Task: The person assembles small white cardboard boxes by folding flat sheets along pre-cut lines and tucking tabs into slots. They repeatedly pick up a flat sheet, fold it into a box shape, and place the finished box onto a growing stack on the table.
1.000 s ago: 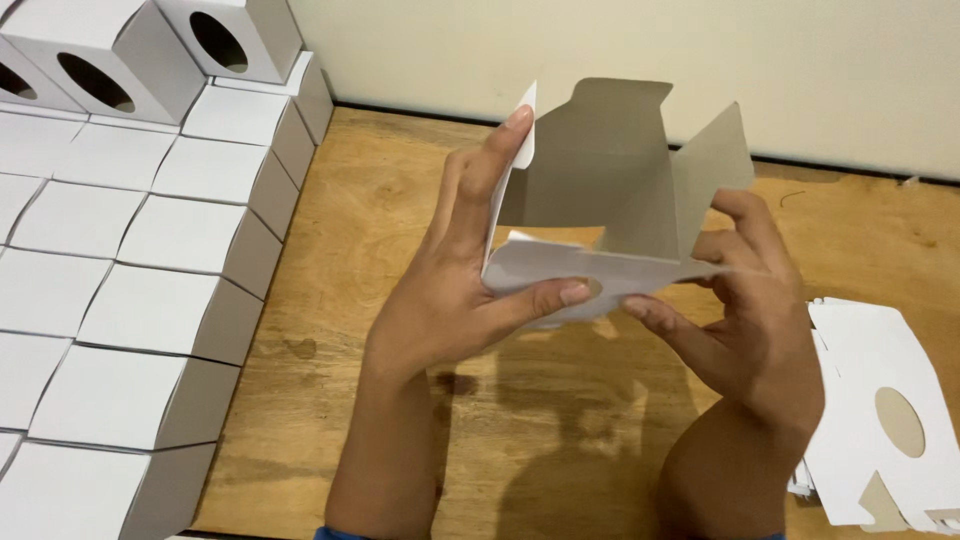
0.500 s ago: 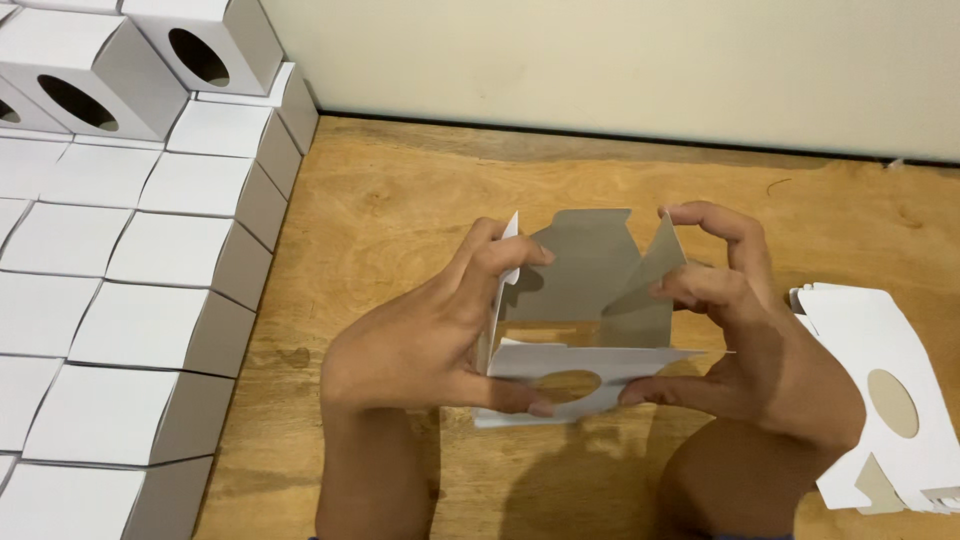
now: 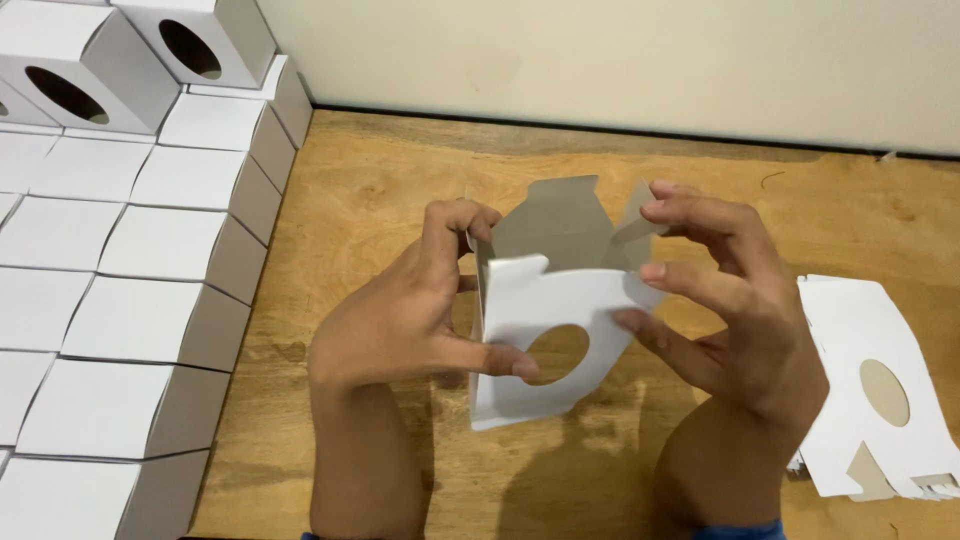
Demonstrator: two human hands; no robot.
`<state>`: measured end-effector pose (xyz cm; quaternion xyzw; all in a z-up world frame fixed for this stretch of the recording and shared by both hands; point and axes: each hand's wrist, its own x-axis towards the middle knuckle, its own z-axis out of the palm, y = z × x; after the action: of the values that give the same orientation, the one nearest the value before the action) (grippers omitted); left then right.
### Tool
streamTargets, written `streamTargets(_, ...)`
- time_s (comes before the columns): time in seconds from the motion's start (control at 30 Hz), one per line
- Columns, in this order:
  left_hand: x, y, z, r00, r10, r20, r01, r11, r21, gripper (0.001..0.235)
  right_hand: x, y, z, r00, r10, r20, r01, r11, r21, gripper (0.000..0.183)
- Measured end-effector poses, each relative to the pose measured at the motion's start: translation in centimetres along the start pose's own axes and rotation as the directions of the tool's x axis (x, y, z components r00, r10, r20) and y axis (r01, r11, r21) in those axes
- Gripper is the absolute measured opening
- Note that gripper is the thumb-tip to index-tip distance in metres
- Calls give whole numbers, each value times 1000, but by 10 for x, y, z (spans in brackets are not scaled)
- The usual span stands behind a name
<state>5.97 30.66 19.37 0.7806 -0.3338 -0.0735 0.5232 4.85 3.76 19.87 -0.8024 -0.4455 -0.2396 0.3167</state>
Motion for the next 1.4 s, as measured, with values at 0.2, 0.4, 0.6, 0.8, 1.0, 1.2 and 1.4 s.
streamTargets(0.2,3,0,1,997,-64,-31,65,997,31,80,7,-2,5,997,-78,-7,76,989,-129,49)
streamTargets(0.4,6,7,3,987,-161,3,161,987,-9,78,12,-7,14,1000,-15,-9,12,958,-287,55)
streamTargets(0.6,9,9,4,957,-289,2,288,952,101,80,20,-10,26,998,-53,-43,37,950,-311,40)
streamTargets(0.8,14,-4,8,967,-230,-111,245,958,150,83,17,-7,26,999,-27,-36,14,947,-320,39)
streamTargets(1.0,22,-13,11,966,-162,-201,189,974,123,86,15,2,29,999,27,34,-12,925,-379,29)
streamTargets(1.2,28,9,8,899,-414,-142,425,903,63,74,21,9,40,997,-55,-53,33,939,-343,31)
streamTargets(1.4,31,10,8,855,-494,-157,504,864,26,69,21,18,44,997,-83,5,79,931,-356,27)
